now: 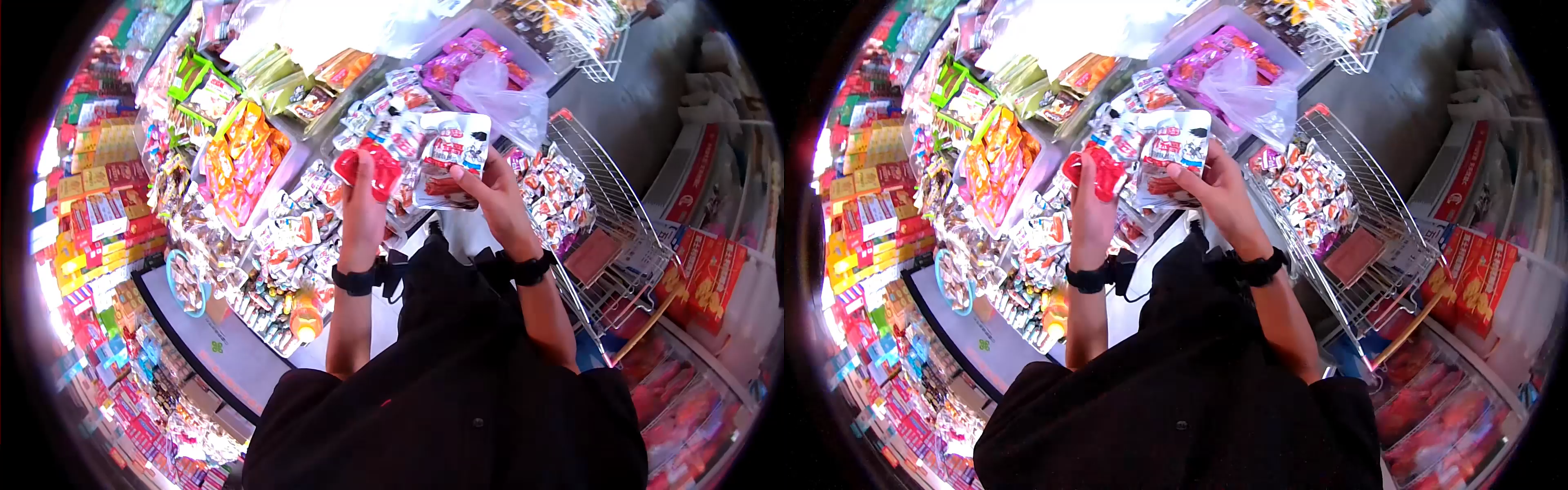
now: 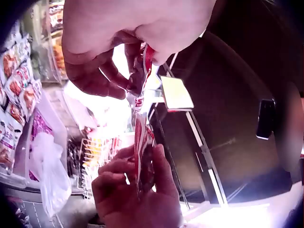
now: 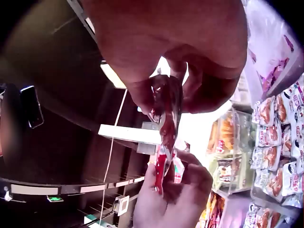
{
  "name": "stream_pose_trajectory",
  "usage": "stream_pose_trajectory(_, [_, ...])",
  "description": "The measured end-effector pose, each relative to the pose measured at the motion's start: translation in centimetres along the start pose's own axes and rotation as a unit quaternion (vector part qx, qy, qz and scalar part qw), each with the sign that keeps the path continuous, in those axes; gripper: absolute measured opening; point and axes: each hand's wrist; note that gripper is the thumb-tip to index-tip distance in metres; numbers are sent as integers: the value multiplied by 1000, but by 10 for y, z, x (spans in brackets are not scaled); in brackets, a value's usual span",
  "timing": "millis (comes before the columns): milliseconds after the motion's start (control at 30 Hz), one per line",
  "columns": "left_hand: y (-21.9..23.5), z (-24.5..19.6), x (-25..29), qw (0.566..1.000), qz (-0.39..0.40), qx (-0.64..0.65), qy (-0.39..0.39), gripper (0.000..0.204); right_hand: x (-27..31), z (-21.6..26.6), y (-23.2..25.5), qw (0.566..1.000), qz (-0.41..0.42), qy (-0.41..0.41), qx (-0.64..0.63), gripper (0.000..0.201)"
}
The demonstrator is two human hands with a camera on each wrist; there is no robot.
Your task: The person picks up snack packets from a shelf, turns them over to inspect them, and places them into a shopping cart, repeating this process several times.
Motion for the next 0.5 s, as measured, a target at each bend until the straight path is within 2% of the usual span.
stream_pose_trajectory(67, [-41,-3,24,999,-6,-35,-7,28,25,11,4,998,-13,50,33,36])
stream_pose_trajectory(100, [-53,2,32,999,15,-39,-23,26,40,17,8,996,-24,76,50,37])
stream_pose_trajectory(133, [-61,9,41,999,29,-37,-19,25,57,28,11,995,-38,56,72,41])
stream_pose_trajectory(200, [-84,20,61,999,38,-27,-7,23,86,30,26,994,-30,109,13,42])
stream_pose_trajectory(267, [-101,31,79,995,102,-10,-9,23,119,37,38,985,-1,150,-90,45])
stream_pose_trajectory(300, [-106,40,85,991,137,-1,-5,24,135,42,35,973,-25,182,-137,49])
stream_pose_trajectory(367, [-136,47,105,984,180,4,15,25,161,39,63,922,164,221,-271,57])
stream_pose_trajectory(400, [-146,55,113,982,190,-1,21,25,179,46,59,914,121,212,-323,65])
stream_pose_trajectory(500, [-169,70,137,971,229,5,68,29,215,49,79,820,232,230,-471,69])
Point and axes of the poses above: each hand's wrist, its own x-axis away from the middle knuckle, its own y-axis out of the back of the hand, z = x × y, and after that the axes turned 12 degrees about z, right-handed
